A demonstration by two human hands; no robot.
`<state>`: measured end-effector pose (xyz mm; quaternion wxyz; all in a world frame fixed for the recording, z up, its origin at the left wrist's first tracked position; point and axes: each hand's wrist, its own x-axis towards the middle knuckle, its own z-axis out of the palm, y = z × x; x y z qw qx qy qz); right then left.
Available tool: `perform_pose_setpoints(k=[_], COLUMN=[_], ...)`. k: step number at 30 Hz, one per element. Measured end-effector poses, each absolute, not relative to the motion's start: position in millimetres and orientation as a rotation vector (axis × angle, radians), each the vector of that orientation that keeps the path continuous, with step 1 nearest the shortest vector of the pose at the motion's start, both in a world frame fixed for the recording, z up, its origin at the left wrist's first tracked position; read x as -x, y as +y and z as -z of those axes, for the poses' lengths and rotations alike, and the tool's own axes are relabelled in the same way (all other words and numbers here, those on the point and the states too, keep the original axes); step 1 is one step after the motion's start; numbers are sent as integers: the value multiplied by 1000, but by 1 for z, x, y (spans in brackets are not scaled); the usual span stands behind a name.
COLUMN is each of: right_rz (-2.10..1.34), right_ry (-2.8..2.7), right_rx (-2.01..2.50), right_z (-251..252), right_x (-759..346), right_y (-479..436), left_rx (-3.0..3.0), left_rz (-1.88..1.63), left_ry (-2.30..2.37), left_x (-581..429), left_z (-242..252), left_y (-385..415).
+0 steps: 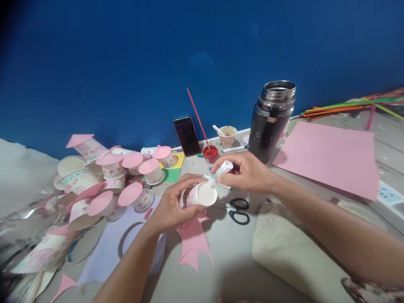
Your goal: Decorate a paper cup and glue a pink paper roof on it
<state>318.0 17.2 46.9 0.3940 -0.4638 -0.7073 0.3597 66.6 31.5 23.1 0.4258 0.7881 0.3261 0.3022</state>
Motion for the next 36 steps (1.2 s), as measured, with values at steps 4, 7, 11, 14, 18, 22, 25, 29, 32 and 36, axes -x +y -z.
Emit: perform_pose_setpoints(k=[4,7,11,14,18,22,25,29,32,36], right_rz=[-945,-947,-987,-951,-803,-741,-711,-722,-632,-511], right_ry=[-1744,-1745,-1779,-1777,-1732,-1796,-1950,-2121,-2114,-1995], right_rx=[1202,1211,1174,1096,1094,1100,994,873,966,1110], right_z=[-48,-50,-51,-52,-54,-52,-51,-54,-58,-62], right_x=[-317,-313,-307,-302,-297,-297,-301,-311,-319,-323], right_y=[15,11,5,2,-1,0,0,2,5,8], left_rx=[-1800,-1765,-1834,-1946,-1992,-2007,-1982,-1825,-1672,-1580], left_rz=[-882,-923,-926,-865,-789,-769,-777,-811,-815,-765], left_ry=[862,920,998,1006,950,942,932,886,830,741], left_x=[-67,-68,-69,-71,-74,-75,-74,-70,-66,-62], left_z=[-24,-22,-19,-19,-19,-19,-19,-19,-19,-17], left_y=[33,34,33,31,29,28,29,31,35,38])
